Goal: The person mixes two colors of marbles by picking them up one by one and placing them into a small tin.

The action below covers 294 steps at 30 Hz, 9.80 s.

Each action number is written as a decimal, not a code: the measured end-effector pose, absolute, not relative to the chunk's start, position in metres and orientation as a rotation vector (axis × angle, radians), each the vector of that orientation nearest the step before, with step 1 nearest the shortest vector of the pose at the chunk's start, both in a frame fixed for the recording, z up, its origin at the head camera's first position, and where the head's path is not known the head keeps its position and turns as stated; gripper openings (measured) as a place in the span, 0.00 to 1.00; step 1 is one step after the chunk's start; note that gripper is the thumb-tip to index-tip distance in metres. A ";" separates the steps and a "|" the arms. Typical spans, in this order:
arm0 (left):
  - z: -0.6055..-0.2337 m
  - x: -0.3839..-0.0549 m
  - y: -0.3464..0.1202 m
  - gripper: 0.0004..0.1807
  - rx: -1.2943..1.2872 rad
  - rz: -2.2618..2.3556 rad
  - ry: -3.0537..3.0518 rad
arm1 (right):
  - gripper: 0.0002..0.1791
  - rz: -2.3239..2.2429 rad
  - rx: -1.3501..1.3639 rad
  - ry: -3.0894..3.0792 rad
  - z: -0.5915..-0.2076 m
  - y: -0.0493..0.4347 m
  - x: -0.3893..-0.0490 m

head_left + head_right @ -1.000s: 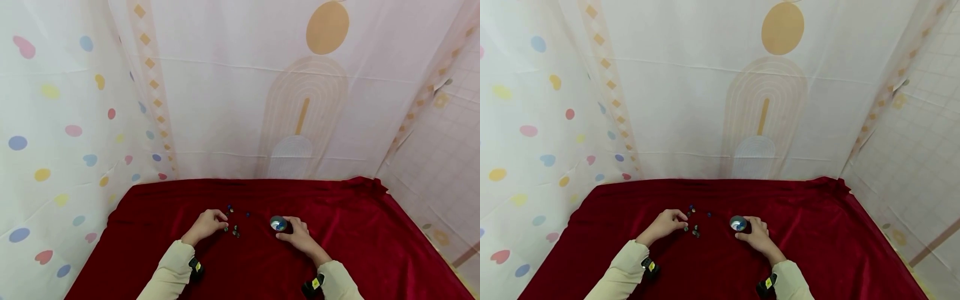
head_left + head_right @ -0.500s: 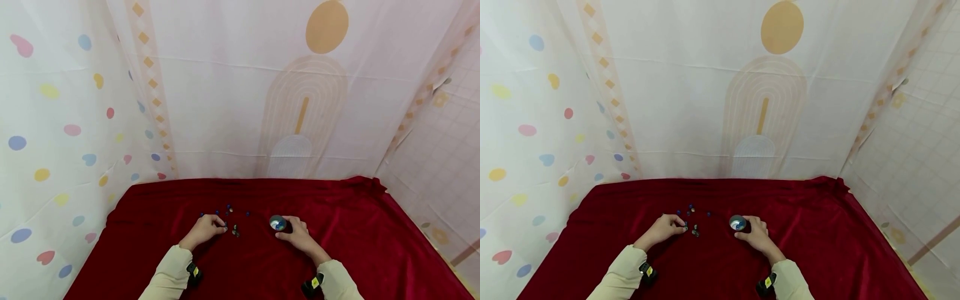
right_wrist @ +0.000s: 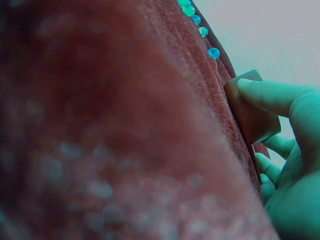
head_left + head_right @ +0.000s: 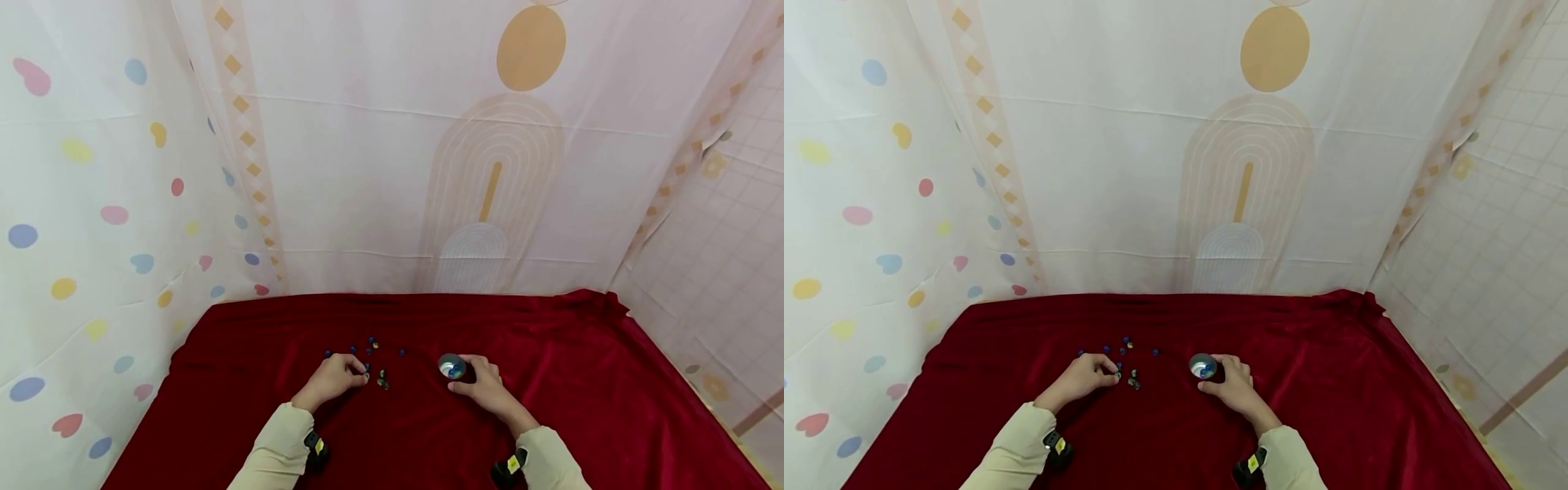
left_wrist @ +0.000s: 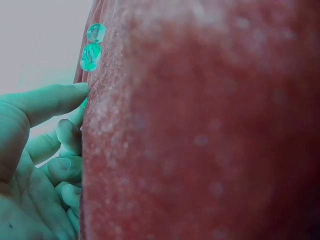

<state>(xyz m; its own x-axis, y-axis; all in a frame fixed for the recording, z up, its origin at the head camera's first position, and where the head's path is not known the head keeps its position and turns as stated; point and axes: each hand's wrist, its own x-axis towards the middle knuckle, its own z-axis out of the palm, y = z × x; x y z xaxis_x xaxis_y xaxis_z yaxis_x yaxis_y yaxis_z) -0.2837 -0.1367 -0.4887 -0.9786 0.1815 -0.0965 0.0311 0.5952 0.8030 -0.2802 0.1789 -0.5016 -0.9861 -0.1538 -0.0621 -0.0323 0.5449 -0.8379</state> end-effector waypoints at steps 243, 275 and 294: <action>-0.497 -0.296 -0.132 0.06 0.085 1.304 2.655 | 0.34 -1.404 -0.160 2.648 -0.507 0.179 -0.273; -0.480 -0.303 -0.118 0.07 0.203 1.364 2.673 | 0.33 -1.428 -0.149 2.650 -0.506 0.180 -0.276; -0.459 -0.310 -0.077 0.08 0.378 1.364 2.615 | 0.34 -1.452 -0.166 2.630 -0.506 0.181 -0.278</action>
